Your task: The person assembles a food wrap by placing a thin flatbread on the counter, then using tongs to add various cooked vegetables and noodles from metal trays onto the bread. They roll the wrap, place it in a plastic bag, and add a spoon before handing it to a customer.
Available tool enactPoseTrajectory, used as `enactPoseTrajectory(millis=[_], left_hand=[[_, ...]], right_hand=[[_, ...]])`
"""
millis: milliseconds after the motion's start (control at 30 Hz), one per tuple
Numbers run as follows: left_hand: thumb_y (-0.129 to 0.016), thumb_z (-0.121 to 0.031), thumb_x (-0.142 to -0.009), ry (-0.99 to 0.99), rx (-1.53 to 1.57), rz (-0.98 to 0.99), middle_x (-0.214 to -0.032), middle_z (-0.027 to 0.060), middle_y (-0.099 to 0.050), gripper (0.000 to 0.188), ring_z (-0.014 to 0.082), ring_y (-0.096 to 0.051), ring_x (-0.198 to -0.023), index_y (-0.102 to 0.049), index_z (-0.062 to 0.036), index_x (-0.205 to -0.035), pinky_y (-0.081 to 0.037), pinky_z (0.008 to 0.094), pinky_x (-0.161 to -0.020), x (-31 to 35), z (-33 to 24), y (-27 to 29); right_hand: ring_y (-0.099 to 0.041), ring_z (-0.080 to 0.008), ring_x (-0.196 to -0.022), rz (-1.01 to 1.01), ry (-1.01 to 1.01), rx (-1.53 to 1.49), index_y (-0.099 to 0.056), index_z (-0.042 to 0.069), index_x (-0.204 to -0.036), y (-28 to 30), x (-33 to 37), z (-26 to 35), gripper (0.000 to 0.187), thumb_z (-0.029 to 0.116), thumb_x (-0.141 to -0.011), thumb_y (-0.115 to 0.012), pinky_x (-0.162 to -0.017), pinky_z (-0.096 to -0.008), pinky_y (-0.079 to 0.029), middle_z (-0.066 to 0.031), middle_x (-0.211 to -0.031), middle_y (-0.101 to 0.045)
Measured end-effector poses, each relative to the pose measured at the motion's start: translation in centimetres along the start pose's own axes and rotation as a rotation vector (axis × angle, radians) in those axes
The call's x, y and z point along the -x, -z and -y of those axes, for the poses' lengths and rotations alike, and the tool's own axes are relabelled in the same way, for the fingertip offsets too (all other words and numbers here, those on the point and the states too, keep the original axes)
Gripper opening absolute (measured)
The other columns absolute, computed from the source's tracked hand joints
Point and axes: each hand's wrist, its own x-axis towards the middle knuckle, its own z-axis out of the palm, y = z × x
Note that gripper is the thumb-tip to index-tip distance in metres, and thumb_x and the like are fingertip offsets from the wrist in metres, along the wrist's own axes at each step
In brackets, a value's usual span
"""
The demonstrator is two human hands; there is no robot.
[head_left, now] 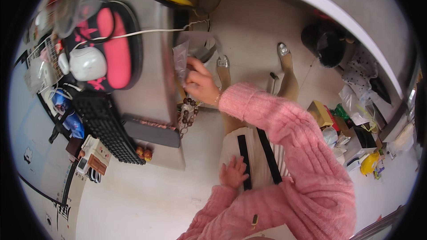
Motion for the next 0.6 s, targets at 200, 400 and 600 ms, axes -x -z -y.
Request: enactPoseTrajectory(millis=[200, 400, 600], left_hand=[[-0.052, -0.051, -0.104, -0.014, -0.018, -0.030, -0.169, 0.0120, -0.026, 0.067, 0.0351, -0.028, -0.153, -0.036, -0.0194, -0.160, -0.024, 0.0674, -0.120, 1.0, -1.1, 1.3], [-0.052, -0.051, -0.103, -0.017, -0.098, -0.135, -0.167, 0.0154, -0.030, 0.067, 0.0360, -0.030, -0.152, -0.038, -0.0167, -0.159, -0.025, 0.0658, -0.120, -0.4, -0.7, 0.8], [-0.062, -0.043, -0.099, -0.252, -0.726, -0.419, -0.138, 0.0089, -0.058, 0.044, 0.0276, -0.054, -0.129, -0.056, -0.0144, -0.131, -0.041, 0.0535, -0.109, -8.2, -2.8, -1.4]], right_hand=[[-0.060, -0.0346, -0.122, 0.516, 0.591, 0.318, -0.075, 0.008, -0.093, -7.4, -1.1, -4.5, 0.018, 0.019, -0.081, -0.066, -0.113, -0.0547, -0.040, -0.0151, -0.128, -0.066], [-0.056, -0.0294, -0.131, 0.720, 0.709, 0.545, -0.079, 0.009, -0.100, -8.6, 0.3, -8.1, 0.026, 0.021, -0.083, -0.064, -0.122, -0.0602, -0.027, -0.0120, -0.135, -0.066], [-0.056, -0.0312, -0.132, 0.679, 0.598, 0.552, -0.078, 0.008, -0.106, -12.3, -0.5, -7.8, 0.029, 0.024, -0.087, -0.065, -0.117, -0.0557, -0.035, -0.0138, -0.136, -0.064]])
